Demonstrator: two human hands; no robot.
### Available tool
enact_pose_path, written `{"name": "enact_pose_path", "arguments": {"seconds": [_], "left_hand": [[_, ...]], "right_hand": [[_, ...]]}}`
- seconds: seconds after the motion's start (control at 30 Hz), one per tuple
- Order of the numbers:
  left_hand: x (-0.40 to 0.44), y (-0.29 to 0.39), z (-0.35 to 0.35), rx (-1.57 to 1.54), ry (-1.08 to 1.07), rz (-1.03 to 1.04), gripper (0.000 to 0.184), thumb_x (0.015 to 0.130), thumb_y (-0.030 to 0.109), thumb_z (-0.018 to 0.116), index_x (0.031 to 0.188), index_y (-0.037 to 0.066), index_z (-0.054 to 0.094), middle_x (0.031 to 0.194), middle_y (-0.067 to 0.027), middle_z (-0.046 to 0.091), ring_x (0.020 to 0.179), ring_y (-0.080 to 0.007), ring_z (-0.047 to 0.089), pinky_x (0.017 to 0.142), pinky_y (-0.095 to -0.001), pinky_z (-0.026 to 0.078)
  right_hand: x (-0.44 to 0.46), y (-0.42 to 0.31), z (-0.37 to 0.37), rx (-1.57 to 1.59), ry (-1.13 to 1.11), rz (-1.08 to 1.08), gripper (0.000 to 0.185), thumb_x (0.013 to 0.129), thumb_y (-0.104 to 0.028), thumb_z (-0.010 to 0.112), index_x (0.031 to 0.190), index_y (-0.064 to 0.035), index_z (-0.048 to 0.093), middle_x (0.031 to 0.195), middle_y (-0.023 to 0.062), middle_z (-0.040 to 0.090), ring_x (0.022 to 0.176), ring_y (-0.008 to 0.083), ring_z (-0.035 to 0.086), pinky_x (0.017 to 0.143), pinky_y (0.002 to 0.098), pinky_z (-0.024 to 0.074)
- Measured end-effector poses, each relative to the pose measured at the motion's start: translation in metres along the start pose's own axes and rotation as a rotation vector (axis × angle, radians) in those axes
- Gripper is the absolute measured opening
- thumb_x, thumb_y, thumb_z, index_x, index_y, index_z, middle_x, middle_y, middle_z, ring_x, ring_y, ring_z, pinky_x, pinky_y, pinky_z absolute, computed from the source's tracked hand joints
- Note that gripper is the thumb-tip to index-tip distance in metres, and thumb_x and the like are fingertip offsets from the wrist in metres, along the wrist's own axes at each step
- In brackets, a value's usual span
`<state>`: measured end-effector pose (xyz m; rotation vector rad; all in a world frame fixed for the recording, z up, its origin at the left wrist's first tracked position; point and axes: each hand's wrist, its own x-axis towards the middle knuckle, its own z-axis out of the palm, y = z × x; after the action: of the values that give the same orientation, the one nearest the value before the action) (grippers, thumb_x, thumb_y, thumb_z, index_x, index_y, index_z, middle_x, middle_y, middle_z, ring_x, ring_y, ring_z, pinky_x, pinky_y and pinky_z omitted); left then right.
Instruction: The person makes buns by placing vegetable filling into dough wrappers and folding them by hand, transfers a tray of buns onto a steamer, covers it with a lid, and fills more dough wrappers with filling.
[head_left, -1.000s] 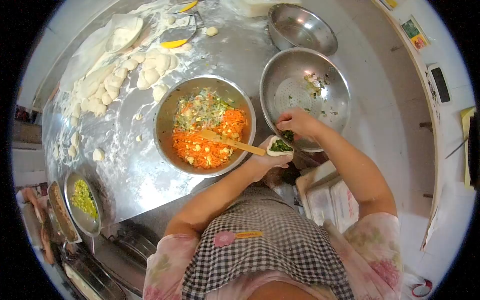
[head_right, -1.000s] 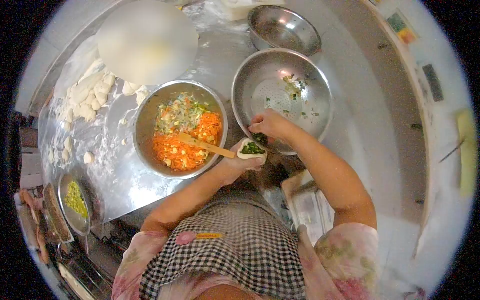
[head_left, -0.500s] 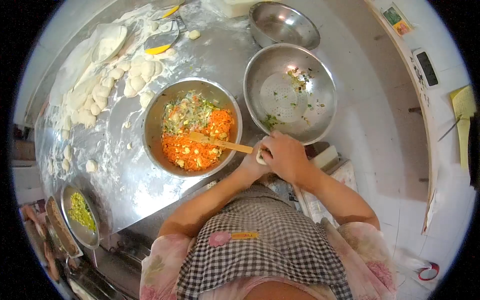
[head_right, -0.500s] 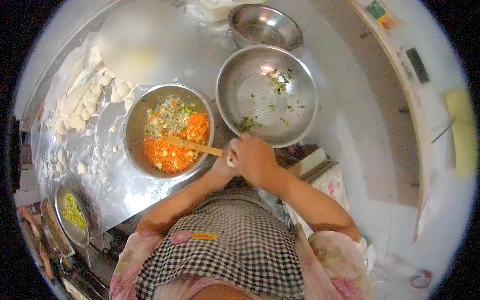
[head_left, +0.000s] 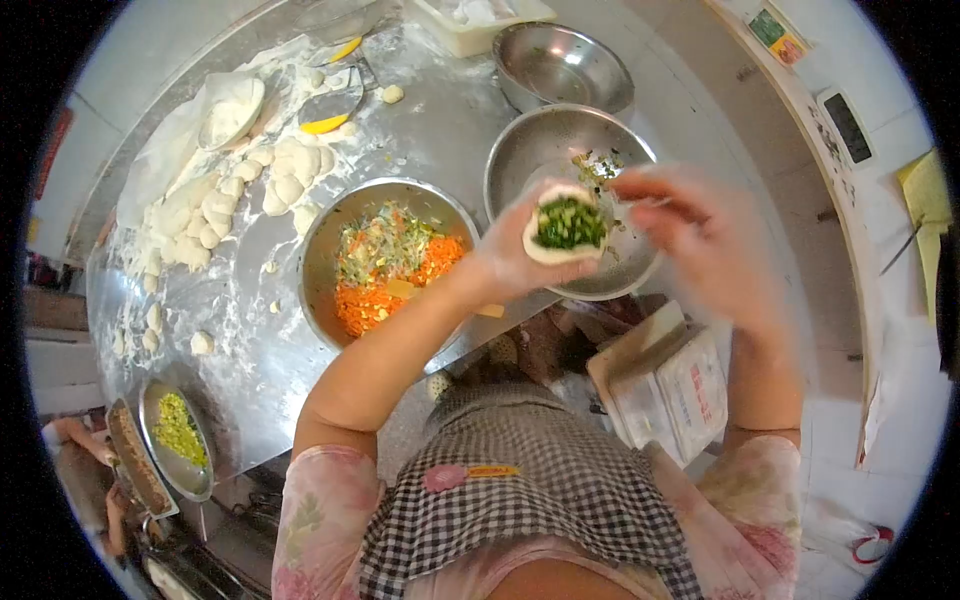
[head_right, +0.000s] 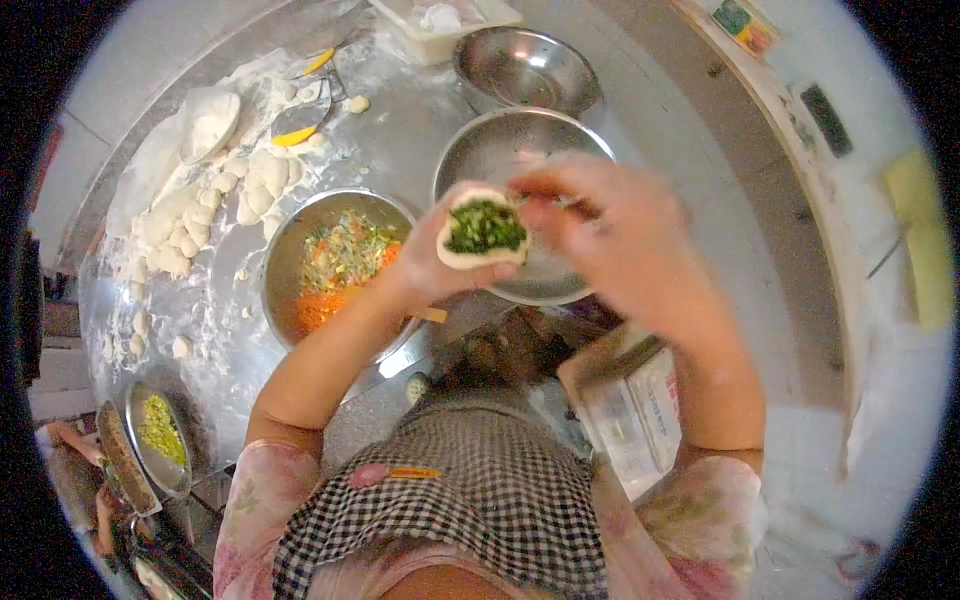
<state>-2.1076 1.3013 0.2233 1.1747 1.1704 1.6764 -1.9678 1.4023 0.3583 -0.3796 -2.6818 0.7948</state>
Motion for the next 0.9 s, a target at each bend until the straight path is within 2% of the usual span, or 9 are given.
{"name": "enact_pose_path", "arguments": {"seconds": [0.17,0.27,0.3,0.33,0.37,0.47,0.57,0.73,0.9], "left_hand": [[0.014,0.027,-0.021,-0.073,0.062,0.039,0.061,0.065,0.007,0.078,0.116,0.007,0.044,0.101,-0.0041,0.057,0.096,-0.0119,0.055,0.084,-0.0266,0.045],[0.009,0.022,-0.033,-0.127,0.134,-0.023,0.062,0.064,0.008,0.078,0.115,0.007,0.044,0.099,-0.0030,0.057,0.094,-0.0116,0.055,0.082,-0.0269,0.046],[0.003,0.023,-0.036,-0.180,0.164,-0.067,0.062,0.064,0.009,0.079,0.115,0.007,0.044,0.099,-0.0023,0.057,0.094,-0.0110,0.055,0.082,-0.0269,0.046],[-0.002,0.023,-0.041,-0.051,0.198,-0.065,0.062,0.063,0.012,0.080,0.114,0.007,0.045,0.100,-0.0028,0.057,0.095,-0.0124,0.055,0.084,-0.0282,0.046],[-0.006,0.018,-0.050,0.048,0.212,-0.048,0.062,0.062,0.013,0.080,0.114,0.007,0.046,0.102,-0.0036,0.057,0.096,-0.0131,0.055,0.087,-0.0282,0.044],[-0.024,0.022,-0.064,0.011,0.251,-0.032,0.061,0.063,0.013,0.079,0.114,0.007,0.046,0.100,-0.0035,0.058,0.094,-0.0120,0.055,0.086,-0.0276,0.044],[-0.038,0.035,-0.081,0.011,0.334,-0.040,0.058,0.066,0.013,0.078,0.114,0.007,0.046,0.097,-0.0021,0.057,0.091,-0.0105,0.055,0.083,-0.0269,0.045],[-0.070,0.051,-0.105,0.008,0.381,-0.064,0.055,0.069,0.013,0.076,0.114,0.008,0.046,0.096,-0.0012,0.057,0.089,-0.0088,0.054,0.080,-0.0247,0.045],[-0.095,0.055,-0.119,0.090,0.384,-0.012,0.056,0.068,0.013,0.076,0.115,0.008,0.046,0.096,-0.0007,0.056,0.090,-0.0088,0.053,0.080,-0.0241,0.045]], "right_hand": [[0.022,0.026,-0.041,0.604,0.215,-0.054,0.033,0.087,-0.029,0.054,0.101,0.0003,0.060,0.093,0.0130,0.062,0.076,0.0193,0.060,0.072,0.0294,0.0499],[0.046,0.140,0.035,1.442,-0.169,0.145,0.030,0.086,-0.032,0.053,0.098,-0.0063,0.061,0.100,0.0173,0.061,0.093,0.0270,0.059,0.077,0.0414,0.0481],[0.040,0.156,0.068,0.593,-0.196,0.321,0.030,0.086,-0.032,0.052,0.099,-0.0065,0.061,0.100,0.0167,0.061,0.093,0.0275,0.058,0.080,0.0419,0.0459],[0.034,0.172,0.102,-0.222,-0.399,0.454,0.030,0.086,-0.032,0.051,0.100,-0.0068,0.061,0.099,0.0162,0.060,0.093,0.0280,0.057,0.083,0.0424,0.0437],[0.029,0.179,0.115,-0.470,-0.413,0.250,0.029,0.086,-0.031,0.051,0.101,-0.0076,0.061,0.098,0.0155,0.060,0.091,0.0288,0.057,0.084,0.0417,0.0426],[0.033,0.115,0.109,-0.453,-0.068,0.008,0.027,0.085,-0.031,0.052,0.095,-0.0083,0.061,0.094,0.0143,0.060,0.087,0.0309,0.057,0.079,0.0439,0.0441],[0.026,0.074,0.145,-0.245,-0.250,-0.155,0.027,0.084,-0.030,0.054,0.096,-0.0068,0.061,0.092,0.0115,0.062,0.094,0.0294,0.056,0.082,0.0400,0.0429],[0.012,0.019,0.205,-0.411,-0.503,-0.383,0.021,0.078,-0.024,0.056,0.082,-0.0041,0.059,0.080,0.0117,0.061,0.079,0.0283,0.058,0.069,0.0435,0.0464],[0.015,0.018,0.220,-0.470,-0.582,-0.265,0.016,0.080,-0.019,0.051,0.085,-0.0049,0.059,0.083,0.0110,0.062,0.079,0.0281,0.059,0.069,0.0447,0.0474]]}}
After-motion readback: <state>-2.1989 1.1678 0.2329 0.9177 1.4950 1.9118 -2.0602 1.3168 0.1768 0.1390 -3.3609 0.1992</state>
